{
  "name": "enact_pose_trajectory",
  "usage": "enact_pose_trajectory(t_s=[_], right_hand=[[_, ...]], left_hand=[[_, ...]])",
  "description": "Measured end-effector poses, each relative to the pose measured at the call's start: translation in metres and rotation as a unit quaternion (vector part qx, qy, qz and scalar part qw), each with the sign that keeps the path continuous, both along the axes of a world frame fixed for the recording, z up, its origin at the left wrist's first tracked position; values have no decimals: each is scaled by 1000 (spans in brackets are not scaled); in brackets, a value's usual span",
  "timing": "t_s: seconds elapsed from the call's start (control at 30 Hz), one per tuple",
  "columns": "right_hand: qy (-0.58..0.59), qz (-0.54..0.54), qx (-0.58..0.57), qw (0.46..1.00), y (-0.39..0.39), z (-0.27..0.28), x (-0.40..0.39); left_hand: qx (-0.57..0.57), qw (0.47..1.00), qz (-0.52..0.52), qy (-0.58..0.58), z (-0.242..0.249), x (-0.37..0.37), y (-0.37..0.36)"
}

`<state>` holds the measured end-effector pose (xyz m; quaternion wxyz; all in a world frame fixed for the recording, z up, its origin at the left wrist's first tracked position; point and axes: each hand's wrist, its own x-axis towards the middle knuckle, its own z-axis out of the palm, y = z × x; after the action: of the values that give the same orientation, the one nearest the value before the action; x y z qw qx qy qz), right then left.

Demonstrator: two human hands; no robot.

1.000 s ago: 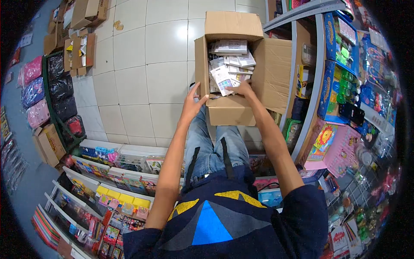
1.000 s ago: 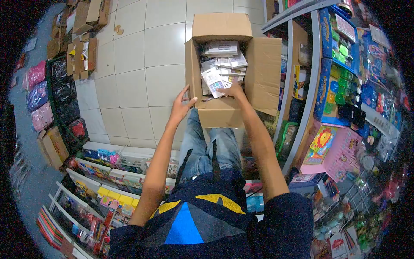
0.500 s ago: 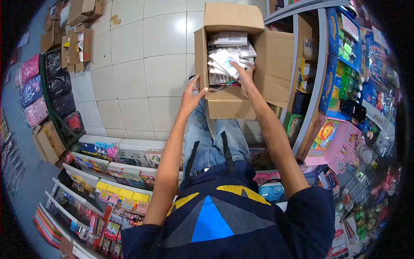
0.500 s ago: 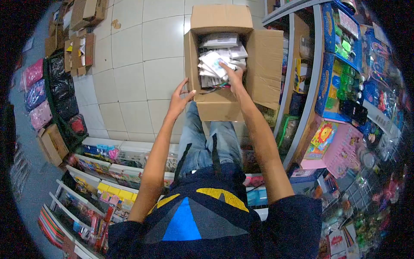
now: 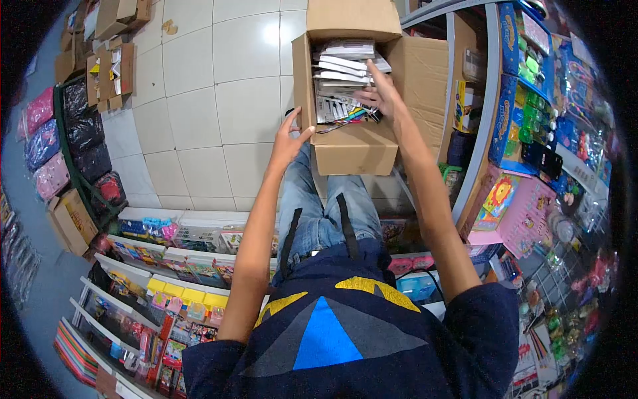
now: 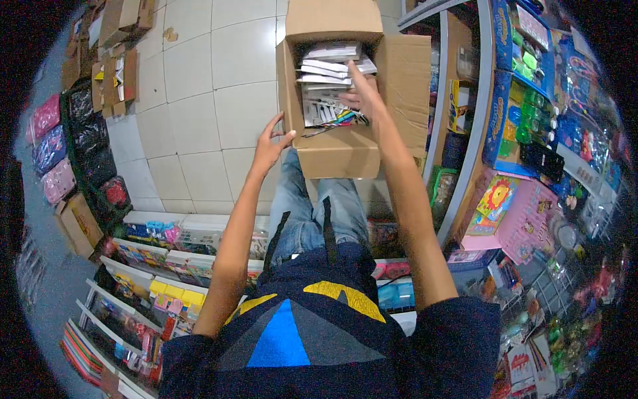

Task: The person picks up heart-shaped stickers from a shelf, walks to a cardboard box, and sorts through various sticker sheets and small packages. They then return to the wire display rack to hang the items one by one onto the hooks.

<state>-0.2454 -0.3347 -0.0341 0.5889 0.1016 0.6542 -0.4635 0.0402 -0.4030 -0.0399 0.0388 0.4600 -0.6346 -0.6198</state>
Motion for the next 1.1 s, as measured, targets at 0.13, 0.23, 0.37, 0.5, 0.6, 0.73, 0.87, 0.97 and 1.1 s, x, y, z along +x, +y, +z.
enact_pose_trajectory(t_s=[0.13,0.23,0.37,0.5,0.6,0.73,0.87,0.97,1.1], right_hand=[[35,-174,-3,984,27,-29,39],[-26,-236,31,971,46,-76,67],[-3,99,70,993,44,-78,71],[277,439,38,854,24,-73,83],[399,396,8,827,-3,-20,94],[622,344,-50,702,-18,1,89],[717,393,34,574,-32,-2,49],[490,642,128,576,-46,8,24],[580,566,17,586,-48,1,13]], left_hand=[[-2,1000,10,11,-1,0,1],[-3,1000,3,-14,12,-5,0],[-3,1000,10,-1,10,-4,0],[-5,1000,15,3,10,-2,0],[7,1000,25,-5,14,-4,1],[-4,1000,28,1,14,-5,-1],[-6,999,-3,-31,17,-5,-4],[-22,1000,-5,-4,10,-4,-4],[-10,1000,-7,-16,19,-6,-5]])
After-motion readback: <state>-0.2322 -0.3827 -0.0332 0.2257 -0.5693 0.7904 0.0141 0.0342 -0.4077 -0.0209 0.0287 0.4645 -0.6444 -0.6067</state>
